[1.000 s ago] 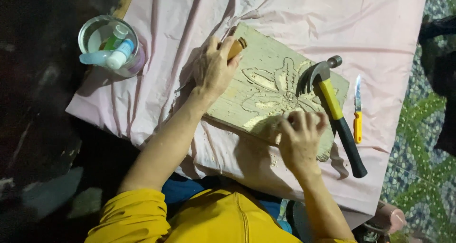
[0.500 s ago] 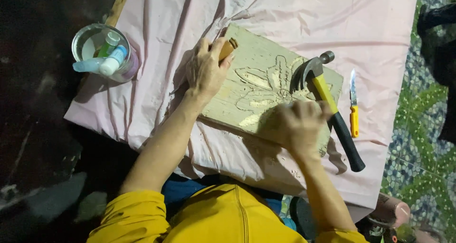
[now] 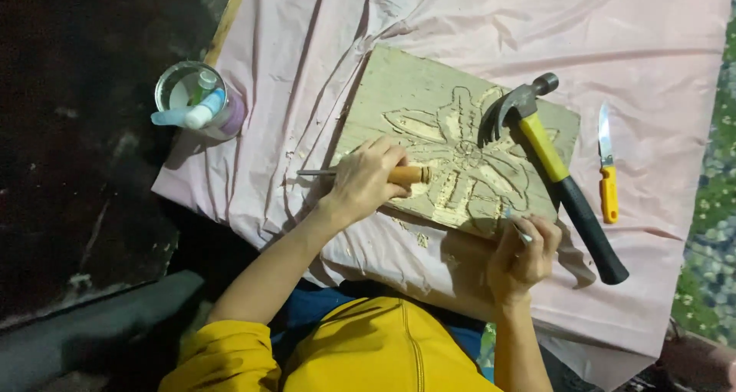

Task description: Carving a floral design into a wooden block using a hammer and chisel on a covered work surface.

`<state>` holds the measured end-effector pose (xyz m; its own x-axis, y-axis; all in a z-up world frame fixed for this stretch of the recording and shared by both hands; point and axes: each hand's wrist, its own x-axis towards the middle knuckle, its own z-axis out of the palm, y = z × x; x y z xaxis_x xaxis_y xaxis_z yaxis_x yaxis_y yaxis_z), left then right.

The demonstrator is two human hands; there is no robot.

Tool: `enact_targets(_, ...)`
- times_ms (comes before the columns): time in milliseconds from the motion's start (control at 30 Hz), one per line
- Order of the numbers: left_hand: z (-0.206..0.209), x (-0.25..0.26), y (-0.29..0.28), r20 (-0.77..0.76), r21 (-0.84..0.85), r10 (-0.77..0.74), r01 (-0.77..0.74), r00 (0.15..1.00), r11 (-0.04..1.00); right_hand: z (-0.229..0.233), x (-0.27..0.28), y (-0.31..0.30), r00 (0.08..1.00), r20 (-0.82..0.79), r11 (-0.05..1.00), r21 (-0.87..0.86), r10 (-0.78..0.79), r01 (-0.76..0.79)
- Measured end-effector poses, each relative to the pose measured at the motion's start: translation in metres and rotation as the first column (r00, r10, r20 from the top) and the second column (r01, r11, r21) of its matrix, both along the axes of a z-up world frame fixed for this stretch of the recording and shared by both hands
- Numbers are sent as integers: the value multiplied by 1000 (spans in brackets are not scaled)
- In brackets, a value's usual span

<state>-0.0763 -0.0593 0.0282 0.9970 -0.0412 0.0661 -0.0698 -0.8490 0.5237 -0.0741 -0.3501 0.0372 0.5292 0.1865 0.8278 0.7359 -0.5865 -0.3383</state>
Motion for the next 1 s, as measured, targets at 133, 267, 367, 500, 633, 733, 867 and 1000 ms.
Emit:
enact_targets(133,-16,7,-11,98,29,56,-60,994,998,-1,0,1,998,-56,997,-70,-34,30)
enact_targets(267,-10,5,-14,165,23,108,-113,980,993,-1,4,-3,994,-100,986,-153,52,-67)
enact_targets(367,8,-1,-12,110,33,69,-73,992,997,7,4,-5,987,-153,972,-218,48,-81)
enact_targets(500,16,-6,-3,-55,-52,24,-27,998,998,17,2,3,986,-165,936,-350,-21,-39)
enact_targets(633,-5,6,10,102,0,206,-208,973,978,5,-1,44,968,-232,939,-304,90,-161)
enact_targets(733,-9,8,10,306,18,364,-387,880,922,6,2,74,968,-233,890,-417,93,-186)
enact_targets(867,-23,7,7,423,85,369,-442,827,893,-9,5,94,988,-123,849,-507,97,-147)
enact_targets(1000,-11,3,7,463,42,368,-434,806,900,41,-21,123,992,-68,807,-577,104,-124)
